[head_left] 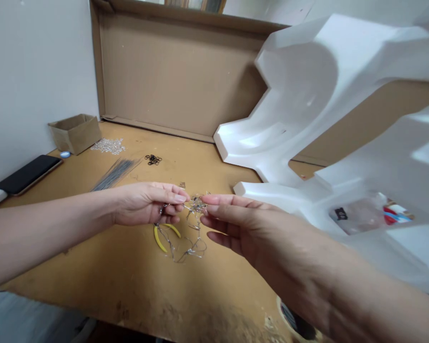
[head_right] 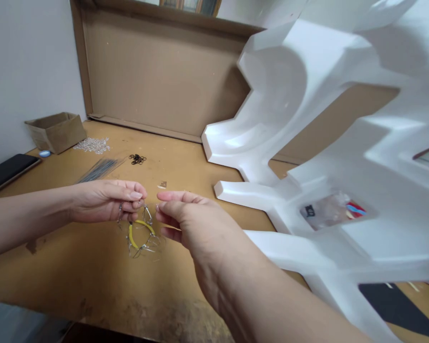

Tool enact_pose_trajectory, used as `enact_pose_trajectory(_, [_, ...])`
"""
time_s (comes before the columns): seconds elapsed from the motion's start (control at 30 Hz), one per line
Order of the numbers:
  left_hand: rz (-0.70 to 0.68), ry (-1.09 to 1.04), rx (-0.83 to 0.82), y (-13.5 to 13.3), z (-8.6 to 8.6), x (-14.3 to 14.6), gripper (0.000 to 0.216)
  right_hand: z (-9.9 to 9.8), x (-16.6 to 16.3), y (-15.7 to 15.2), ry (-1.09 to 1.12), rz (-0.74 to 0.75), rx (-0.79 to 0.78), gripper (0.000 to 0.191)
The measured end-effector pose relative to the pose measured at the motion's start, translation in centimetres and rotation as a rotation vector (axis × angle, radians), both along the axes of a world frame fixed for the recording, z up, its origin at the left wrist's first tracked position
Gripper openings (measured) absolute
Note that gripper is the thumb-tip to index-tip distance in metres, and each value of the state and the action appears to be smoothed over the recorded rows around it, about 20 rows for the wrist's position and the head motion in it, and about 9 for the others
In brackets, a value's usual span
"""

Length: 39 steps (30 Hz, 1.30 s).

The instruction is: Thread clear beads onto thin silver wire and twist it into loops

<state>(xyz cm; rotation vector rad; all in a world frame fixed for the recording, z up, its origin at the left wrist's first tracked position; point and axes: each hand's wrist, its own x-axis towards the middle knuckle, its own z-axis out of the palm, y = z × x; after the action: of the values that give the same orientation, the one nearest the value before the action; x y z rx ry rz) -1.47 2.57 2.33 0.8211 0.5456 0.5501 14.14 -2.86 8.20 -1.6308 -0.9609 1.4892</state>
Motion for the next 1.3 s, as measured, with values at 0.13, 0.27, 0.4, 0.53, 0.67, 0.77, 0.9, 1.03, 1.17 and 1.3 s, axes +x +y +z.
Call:
enact_pose_trajectory(0.13, [0.044,-0.054,-0.062,0.0,0.1,0.2,0.003,0.1,-0.2,0.1,0.021,0.037,-0.044,0.004])
enact_pose_trajectory(0.27, [0.065,-0.062,-0.084,-0.1,0.1,0.3,0.005,0.1,-0.2,-0.1,0.039,0.074,-0.072,0.006])
enact_pose_trajectory(0.4, [0.019,-0.017,-0.013,-0.5,0.1,0.6,0.003,0.0,-0.2,-0.5,-0.037,0.046,-0.054,0.008])
enact_pose_trajectory(0.53, [0.039,0.035,0.045,-0.8,0.2,0.9,0.004,-0.2,-0.3,-0.5,-0.084,0.039,-0.013,0.008])
enact_pose_trajectory(0.67, [0.068,0.047,0.088,-0.8,0.3,0.9,0.007,-0.1,-0.4,-0.3,-0.077,0.018,-0.031,0.006])
enact_pose_trajectory(0.77, [0.103,0.097,0.184,-0.8,0.6,0.8,0.008,0.0,-0.5,-0.1,-0.172,-0.005,-0.031,0.010])
enact_pose_trajectory(0.9, [0.115,0.212,0.355,-0.7,0.9,0.7,0.011,0.2,-0.7,-0.2,-0.288,0.008,-0.020,0.012])
enact_pose_trajectory(1.03, [0.103,0.206,0.429,-0.9,1.1,0.6,0.013,0.4,-0.8,-0.3,-0.354,0.043,-0.013,0.011])
enact_pose_trajectory(1.17, [0.068,0.195,0.461,-1.0,1.2,0.6,0.014,0.5,-0.6,-0.4,-0.364,0.100,0.026,0.011])
enact_pose_trajectory(1.3, [0.069,0.204,0.465,-0.8,1.1,0.6,0.012,0.4,-0.3,-0.4,-0.306,0.118,0.059,0.009])
